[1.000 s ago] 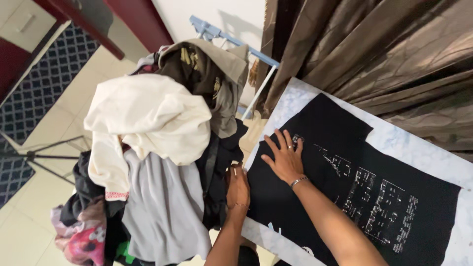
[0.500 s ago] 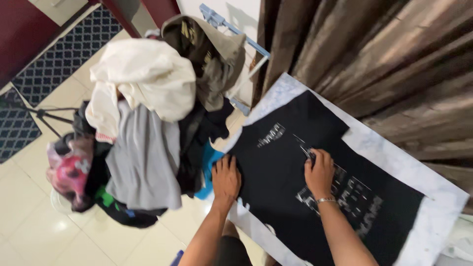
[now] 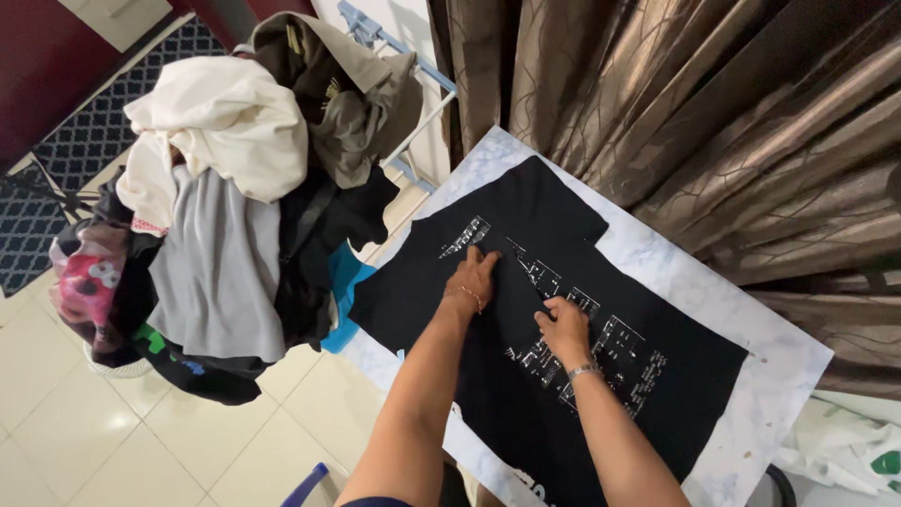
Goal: The person picks up a shirt from a pile of laundry, spreads it out on a table, and folds it into a square before placing it into a suitcase.
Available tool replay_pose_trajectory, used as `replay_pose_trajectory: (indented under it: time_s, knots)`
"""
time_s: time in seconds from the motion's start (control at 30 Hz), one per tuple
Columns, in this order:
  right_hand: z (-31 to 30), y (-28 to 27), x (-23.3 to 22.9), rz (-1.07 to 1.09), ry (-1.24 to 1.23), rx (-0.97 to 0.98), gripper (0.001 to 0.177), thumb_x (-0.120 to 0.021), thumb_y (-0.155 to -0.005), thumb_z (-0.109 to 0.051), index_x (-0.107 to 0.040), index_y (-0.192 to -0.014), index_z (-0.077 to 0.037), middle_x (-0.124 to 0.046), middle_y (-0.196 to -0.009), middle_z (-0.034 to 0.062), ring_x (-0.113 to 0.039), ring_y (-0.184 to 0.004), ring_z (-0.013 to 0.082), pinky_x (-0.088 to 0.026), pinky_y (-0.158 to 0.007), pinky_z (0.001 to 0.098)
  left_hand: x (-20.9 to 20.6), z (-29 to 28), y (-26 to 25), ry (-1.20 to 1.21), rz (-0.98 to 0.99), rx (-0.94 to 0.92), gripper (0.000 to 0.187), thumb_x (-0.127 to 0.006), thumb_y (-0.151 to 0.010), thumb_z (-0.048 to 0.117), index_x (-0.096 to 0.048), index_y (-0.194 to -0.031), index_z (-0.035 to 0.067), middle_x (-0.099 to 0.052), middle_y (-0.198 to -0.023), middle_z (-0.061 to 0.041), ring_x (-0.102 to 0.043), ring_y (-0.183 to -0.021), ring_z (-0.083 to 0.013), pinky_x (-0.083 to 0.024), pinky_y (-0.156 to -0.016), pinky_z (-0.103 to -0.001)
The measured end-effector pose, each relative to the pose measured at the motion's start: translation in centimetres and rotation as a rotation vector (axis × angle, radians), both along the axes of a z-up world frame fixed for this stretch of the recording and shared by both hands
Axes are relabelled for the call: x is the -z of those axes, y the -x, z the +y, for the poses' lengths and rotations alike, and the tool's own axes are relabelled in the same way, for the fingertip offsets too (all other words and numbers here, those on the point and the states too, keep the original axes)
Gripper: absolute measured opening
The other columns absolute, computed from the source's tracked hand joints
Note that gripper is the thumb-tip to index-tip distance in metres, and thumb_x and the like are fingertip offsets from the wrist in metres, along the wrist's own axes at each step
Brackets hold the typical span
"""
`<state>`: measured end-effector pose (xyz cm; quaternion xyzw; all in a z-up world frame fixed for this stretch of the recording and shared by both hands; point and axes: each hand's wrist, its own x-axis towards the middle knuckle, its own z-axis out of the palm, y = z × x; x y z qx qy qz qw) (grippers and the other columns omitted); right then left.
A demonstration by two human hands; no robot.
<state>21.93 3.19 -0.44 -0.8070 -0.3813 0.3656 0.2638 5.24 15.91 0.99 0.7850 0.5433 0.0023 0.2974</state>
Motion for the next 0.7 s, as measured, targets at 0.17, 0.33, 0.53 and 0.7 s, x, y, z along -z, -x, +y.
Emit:
replay_pose_trajectory:
  time_s: [0.17, 0.33, 0.53, 0.7]
  knots:
    - [-0.4, 1.5, -2.4, -0.403, -0.299, -0.204, 0.042, -0.072, -0.088, -0.01, -0.06, -0.128, -0.003, -0.056, -0.123, 0.02, -0.065, -0.099, 0.0343, -0.056, -0.083, 0.0415, -0.3, 1.8, -0.6, -0.045, 0.025, 0.003, 0.073, -0.057, -0.088, -0.001, -0.039, -0.154, 0.025, -0.042, -0.143, -0.014, -0.059, -0.118, -0.0379, -0.053, -0.096, -0.048]
    - [0.6, 5.9, -2.9, -0.533, -0.474, -0.537, 0.051, -0.068, -0.088, -0.024, -0.057, -0.136, -0.011, -0.051, -0.144, 0.012, -0.047, -0.135, 0.0319, -0.037, -0.107, 0.0519, 0.3, -2.3, 2.6, -0.279, -0.344, -0.126, 0.067, -0.054, -0.084, -0.011, -0.054, -0.146, 0.014, -0.056, -0.14, -0.013, -0.058, -0.126, -0.0368, -0.05, -0.107, -0.044]
    - [1.5, 7.0, -3.2, -0.764, -0.407, -0.587, 0.066, -0.065, -0.088, -0.036, -0.051, -0.143, -0.003, -0.044, -0.154, 0.0141, -0.034, -0.144, 0.0287, -0.025, -0.109, 0.0613, -0.1, -11.0, 11.6, -0.515, -0.113, -0.136, 0.067, -0.064, -0.089, 0.018, -0.042, -0.151, 0.006, -0.04, -0.157, -0.016, -0.037, -0.144, -0.038, -0.03, -0.116, -0.054]
    - [2.1, 13.3, -5.0, -0.688, -0.246, -0.807, 0.064, -0.061, -0.091, -0.029, -0.048, -0.148, -0.004, -0.04, -0.16, 0.0124, -0.029, -0.151, 0.0269, -0.026, -0.116, 0.0554, 1.7, -10.5, 17.2, -0.393, 0.189, -0.254, 0.07, -0.053, -0.098, 0.038, -0.031, -0.159, 0.011, -0.024, -0.167, -0.01, -0.02, -0.154, -0.0298, -0.019, -0.121, -0.054]
